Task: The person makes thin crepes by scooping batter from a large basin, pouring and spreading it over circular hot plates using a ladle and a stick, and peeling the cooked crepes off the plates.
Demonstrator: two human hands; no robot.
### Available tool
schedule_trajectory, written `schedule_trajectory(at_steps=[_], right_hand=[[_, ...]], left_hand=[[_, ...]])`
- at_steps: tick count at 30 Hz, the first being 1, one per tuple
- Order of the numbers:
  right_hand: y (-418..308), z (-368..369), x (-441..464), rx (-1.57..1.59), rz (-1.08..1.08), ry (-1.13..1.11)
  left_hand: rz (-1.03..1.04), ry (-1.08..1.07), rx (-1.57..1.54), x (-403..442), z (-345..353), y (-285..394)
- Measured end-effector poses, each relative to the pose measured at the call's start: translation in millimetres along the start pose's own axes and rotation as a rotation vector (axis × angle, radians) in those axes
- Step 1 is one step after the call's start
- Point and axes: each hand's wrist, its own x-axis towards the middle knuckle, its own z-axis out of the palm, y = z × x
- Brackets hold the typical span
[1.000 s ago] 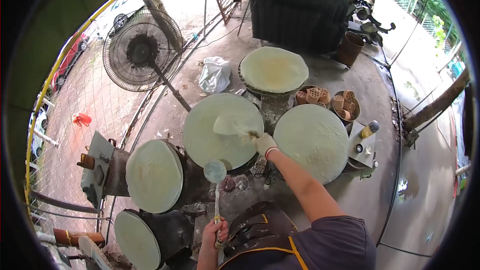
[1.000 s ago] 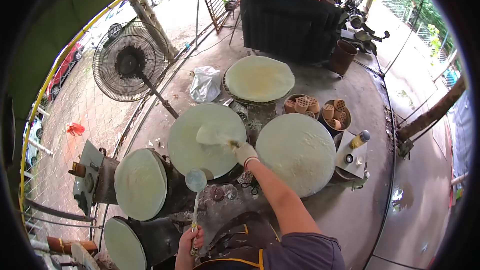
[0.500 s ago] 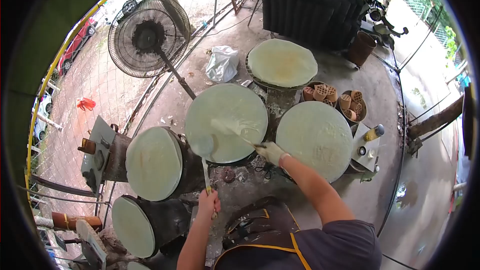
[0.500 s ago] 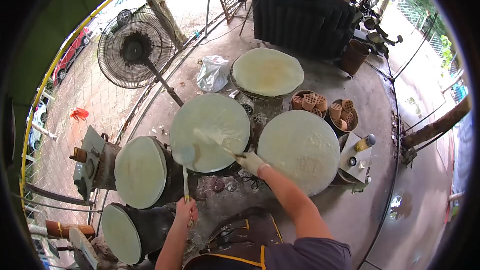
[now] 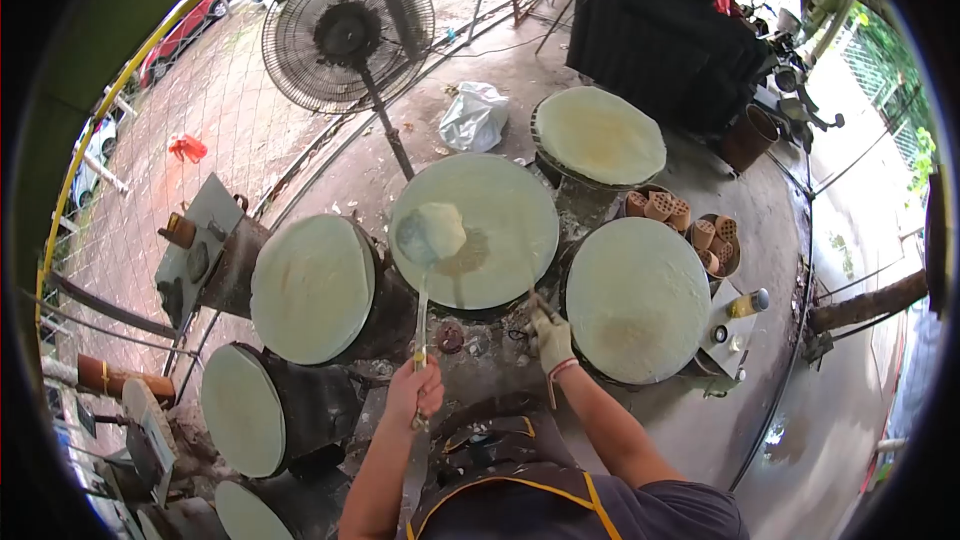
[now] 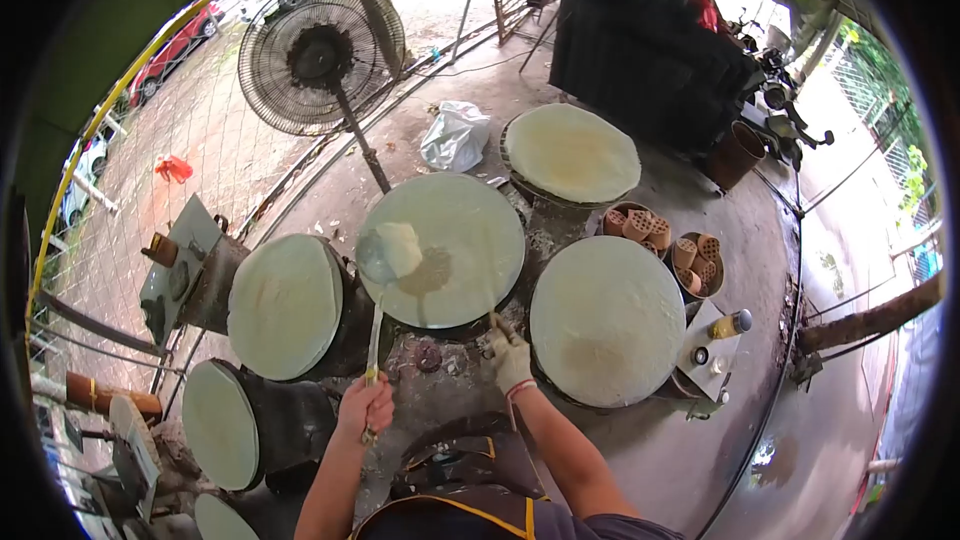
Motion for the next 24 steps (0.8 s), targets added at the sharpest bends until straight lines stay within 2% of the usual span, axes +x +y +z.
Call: schedule_trajectory(at_steps=[1,4,5,8,12,15,17,19,20,21,23,24], right_hand=[[13.8,-3.5,20.7,-0.045,-0.095,-0.049],[41.2,-1.7,29.8,-0.901,-0.53,-0.252],[18.1,12.1,6.0,-0.888,-0.287,-0.372],[37.0,32.7,-1.2,-0.601,-0.288,-0.476],[77.5,100.5,-20.8,-0.408,-0.039,-0.49],[110.0,179.4,-47.6,-0.678,0.117,-0.531],[142.2,247.2,-56.6,-0.798,-0.006,-0.742],[180.8,320.4,-70.2,-0.886,-0.275,-0.912],[157.2,371.3,-120.4,-0.946,-0.06,-0.948],[210.9,402.6,-83.0,-1.058,-0.231,-1.021],[251.1,479.0,-86.2,-1.229,-0.573,-0.976],[260.7,513.0,-98.9,-1.213,-0.579,-0.933]], left_hand=[[0.03,0.001,0.023,-11.6,0.7,-0.7],[-0.006,-0.016,-0.108,-19.3,7.0,4.6],[-0.026,0.004,-0.135,-26.9,4.5,6.2],[-0.046,0.049,-0.226,-54.9,-14.8,14.7],[0.099,0.168,-0.339,-118.8,-64.1,27.7],[0.227,0.286,-0.4,-163.9,-115.8,39.6],[0.295,0.438,-0.409,-192.5,-157.3,50.1],[0.346,0.57,-0.446,-221.3,-191.8,54.5],[0.379,0.63,-0.474,-237.3,-208.4,58.2],[0.41,0.69,-0.5,-253.6,-224.4,60.4],[0.477,0.782,-0.592,-286.2,-254.2,58.1],[0.511,0.827,-0.637,-300.4,-266.2,56.7]])
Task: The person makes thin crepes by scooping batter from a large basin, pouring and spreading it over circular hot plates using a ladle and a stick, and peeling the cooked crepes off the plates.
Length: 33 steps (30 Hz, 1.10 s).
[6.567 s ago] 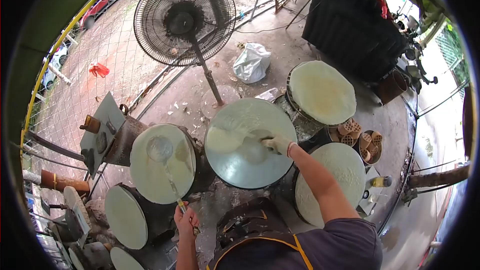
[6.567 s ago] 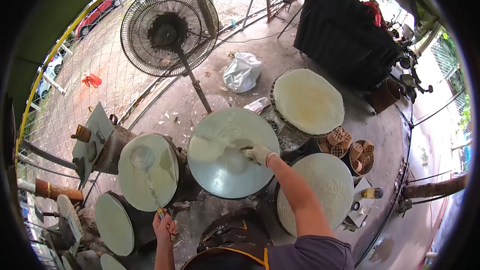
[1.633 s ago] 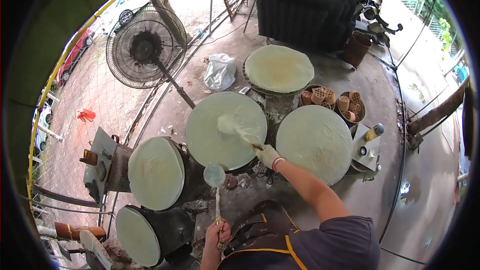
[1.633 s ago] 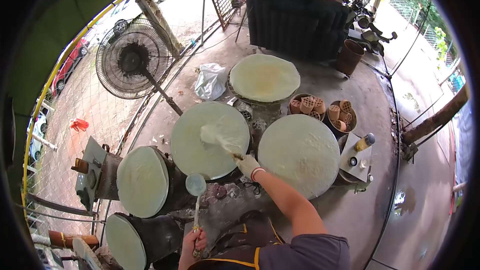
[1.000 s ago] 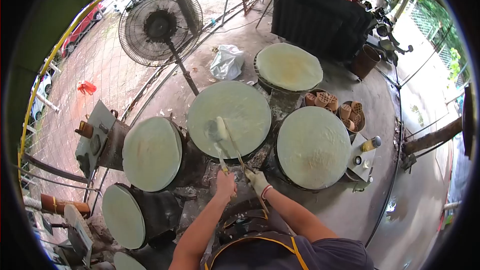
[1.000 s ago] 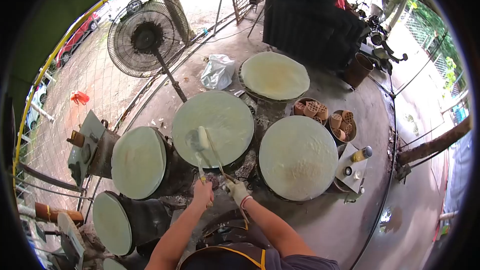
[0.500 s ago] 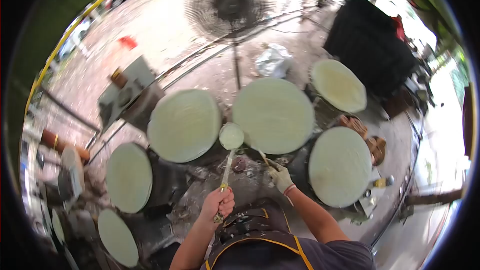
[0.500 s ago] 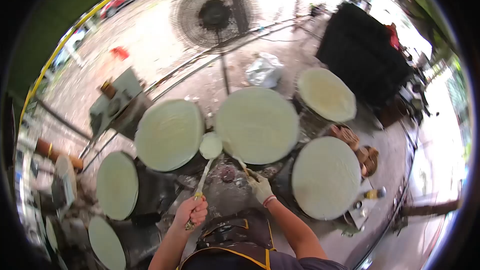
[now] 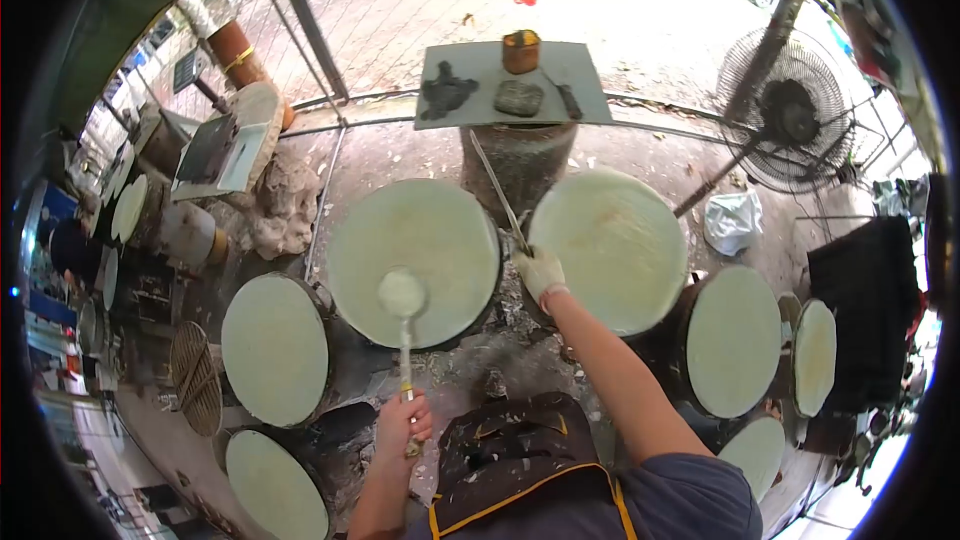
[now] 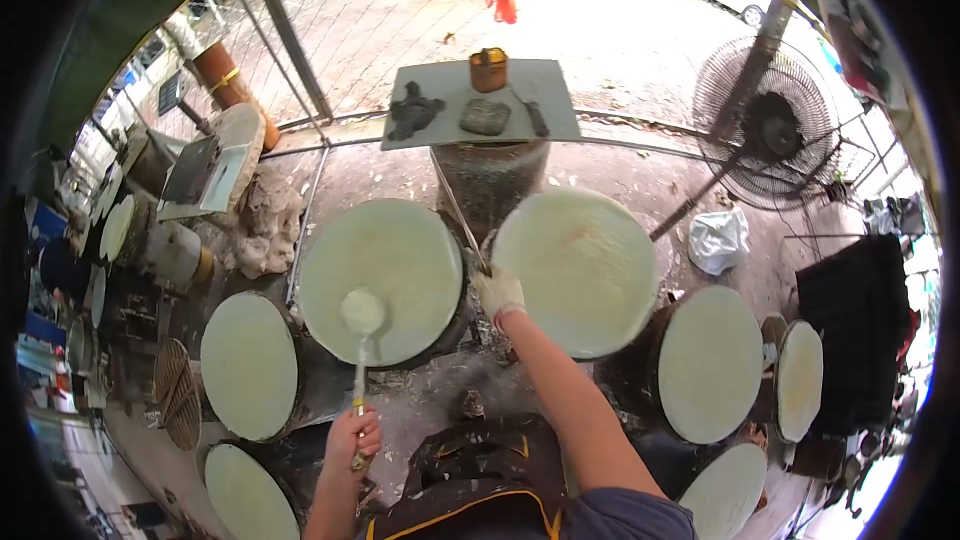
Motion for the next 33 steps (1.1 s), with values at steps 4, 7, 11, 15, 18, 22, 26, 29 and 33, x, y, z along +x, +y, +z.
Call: schedule_trajectory(at_steps=[4,7,11,15,18,22,26,29,33], right_hand=[[-47.0,46.4,41.5,-0.155,0.018,0.078],[-57.2,59.3,39.2,-0.316,0.061,-0.078],[-61.4,72.9,37.5,0.004,0.022,0.001],[-80.4,57.0,11.5,0.55,0.059,-0.002],[-58.0,52.6,3.0,0.696,0.203,-0.015],[19.3,34.0,17.3,0.474,0.26,0.107],[20.1,-68.8,-17.9,0.613,0.194,0.301],[43.3,-150.7,-51.4,0.742,0.239,0.585],[139.2,-209.9,-43.2,0.281,0.407,0.669]], left_hand=[[0.147,0.128,-0.132,-11.3,-41.2,34.4],[0.247,0.2,-0.251,-20.5,-63.9,46.2],[0.338,0.215,-0.367,-25.9,-84.5,52.9],[0.367,0.21,-0.415,-25.3,-87.3,57.0],[0.356,0.204,-0.407,-20.2,-77.9,63.0],[0.228,0.022,-0.392,8.8,-72.9,63.0],[0.104,-0.008,-0.323,36.4,-42.9,64.6],[0.009,-0.076,-0.261,55.0,-15.9,66.4],[-0.101,-0.171,-0.209,71.0,23.6,56.4]])
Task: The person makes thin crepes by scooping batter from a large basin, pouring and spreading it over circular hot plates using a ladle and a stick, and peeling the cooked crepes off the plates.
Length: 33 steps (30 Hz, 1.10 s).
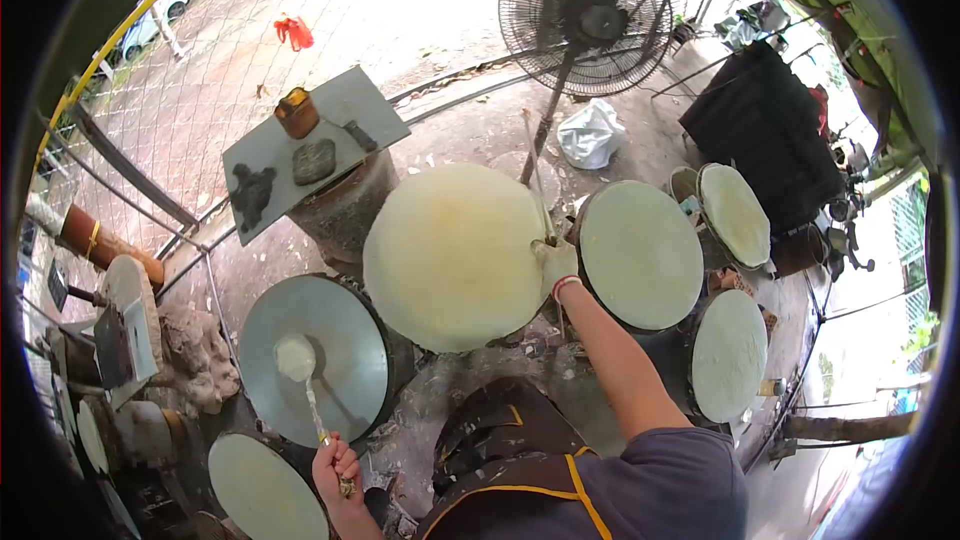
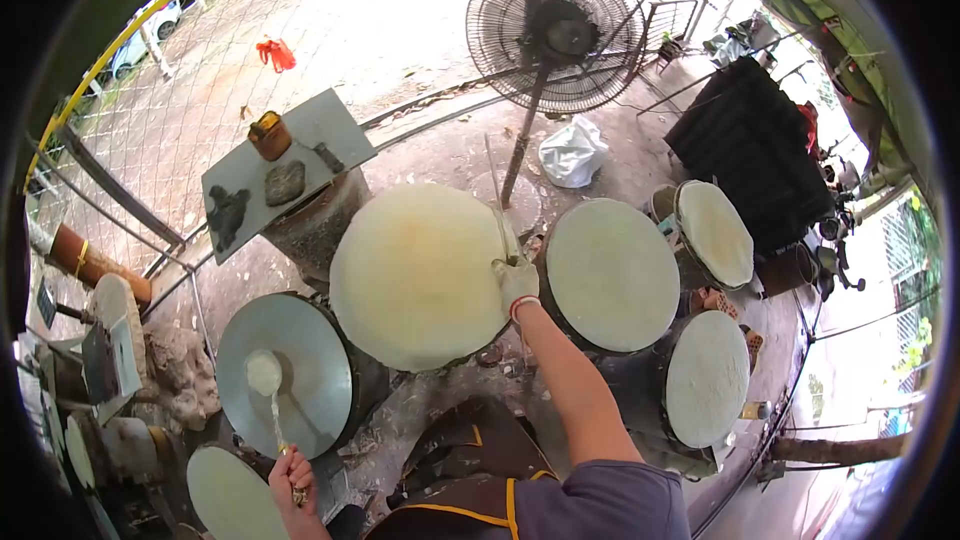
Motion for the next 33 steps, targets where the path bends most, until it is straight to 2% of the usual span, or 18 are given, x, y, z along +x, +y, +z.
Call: schedule_trajectory(at_steps=[2,5,8,11,12,14,16,18,20,21,23,25,28,30,32,33], right_hand=[[11.6,-2.9,23.8,-0.283,0.006,0.077],[-5.7,-14.5,18.9,-0.426,-0.054,0.124],[-16.0,-30.4,-1.5,-0.328,-0.055,0.17],[1.7,-26.0,-8.2,-0.438,-0.033,0.067],[34.3,-15.4,11.9,-0.44,-0.041,0.008],[17.0,-12.9,4.6,-0.111,0.05,-0.043],[-38.1,-14.8,-20.2,0.282,0.098,-0.072],[-27.7,-12.2,-12.2,0.401,-0.158,-0.113],[-25.4,-23.1,-7.1,0.518,-0.272,-0.144],[-33.3,-36.2,-10.9,0.573,-0.258,-0.153],[-41.6,-69.2,-10.2,0.698,-0.136,-0.168],[-42.6,-115.3,-2.0,0.827,0.076,-0.167],[-52.7,-221.8,18.7,0.619,0.072,-0.014],[-48.6,-317.0,48.2,0.344,-0.19,0.024],[-60.5,-408.7,72.1,0.381,-0.154,0.056],[-70.2,-454.6,88.8,0.161,-0.261,0.122]], left_hand=[[-0.007,-0.001,0.081,4.6,17.4,-9.5],[-0.025,-0.018,0.149,8.3,33.0,-22.1],[-0.048,-0.016,0.194,9.3,36.3,-30.5],[-0.08,-0.009,0.208,9.7,33.0,-33.6],[-0.082,-0.02,0.216,10.0,31.9,-34.5],[-0.097,-0.014,0.203,12.2,26.7,-34.2],[-0.083,0.0,0.216,13.2,24.2,-35.3],[-0.04,0.006,0.249,10.9,24.1,-40.8],[0.001,0.024,0.288,9.2,29.0,-50.8],[0.012,0.037,0.293,7.1,32.9,-57.4],[0.028,0.056,0.313,3.1,41.0,-71.9],[0.019,0.059,0.302,-0.1,45.6,-87.1],[-0.026,0.018,0.301,4.9,49.4,-122.7],[-0.069,-0.013,0.26,9.0,46.2,-149.9],[-0.122,-0.023,0.191,6.1,58.1,-185.1],[-0.14,-0.023,0.152,5.5,64.6,-203.0]])
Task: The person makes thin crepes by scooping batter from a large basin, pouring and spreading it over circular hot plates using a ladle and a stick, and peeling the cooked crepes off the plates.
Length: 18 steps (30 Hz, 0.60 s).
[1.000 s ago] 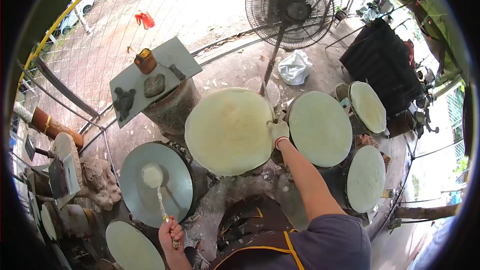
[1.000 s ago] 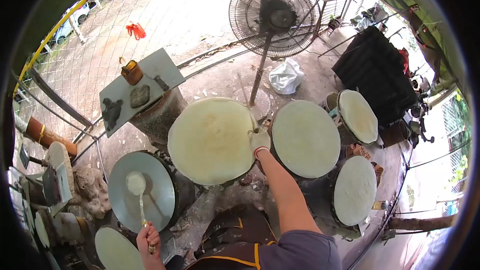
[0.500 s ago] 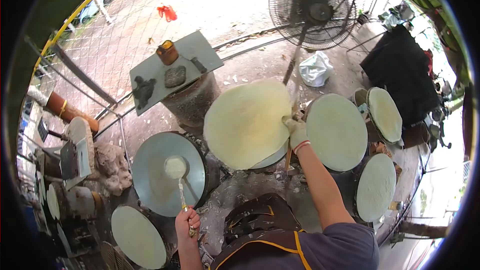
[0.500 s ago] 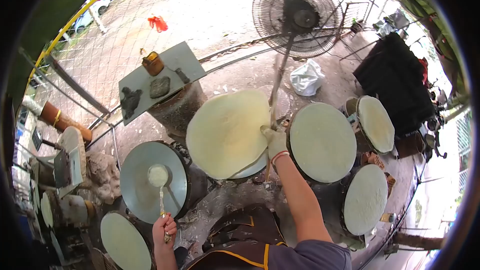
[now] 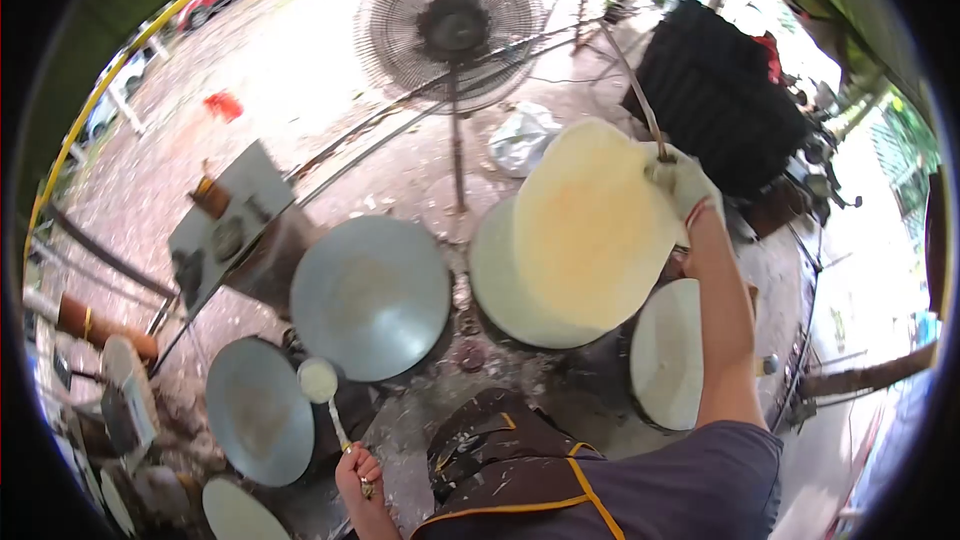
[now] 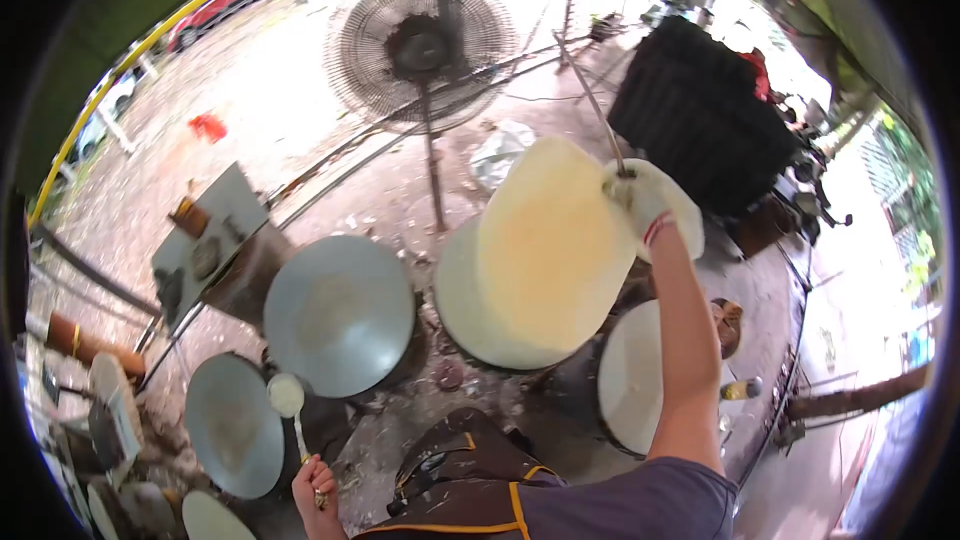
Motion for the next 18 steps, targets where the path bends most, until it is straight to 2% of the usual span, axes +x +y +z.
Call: schedule_trajectory(at_steps=[1,2,4,6,7,10,13,15,18], right_hand=[[-13.2,-38.5,17.6,-0.22,-0.114,0.021],[-52.0,-56.4,12.2,-0.643,-0.288,0.143],[-76.4,-90.6,15.0,-0.693,-0.429,0.118],[-68.6,-107.9,18.2,-0.817,-0.477,0.078],[-48.2,-107.3,25.5,-1.064,-0.605,0.194],[60.5,-103.5,45.1,-1.076,-0.385,0.183],[146.4,-88.8,46.7,-1.108,-0.086,0.19],[201.2,-85.2,48.5,-1.128,-0.028,0.135],[224.9,-85.3,37.7,-1.092,0.042,0.053]], left_hand=[[-0.024,-0.015,-0.023,3.4,7.2,-15.9],[-0.045,-0.027,-0.047,6.7,13.2,-29.0],[-0.068,-0.035,-0.059,15.2,12.6,-51.0],[-0.06,-0.037,-0.001,20.9,17.6,-69.8],[-0.05,-0.042,0.047,17.1,30.4,-79.5],[0.015,-0.072,0.322,-24.1,101.2,-111.6],[-0.052,0.029,0.212,-15.9,105.7,-115.2],[-0.051,0.037,0.212,-20.5,112.6,-121.9],[-0.017,0.097,0.243,-33.2,124.3,-128.7]])
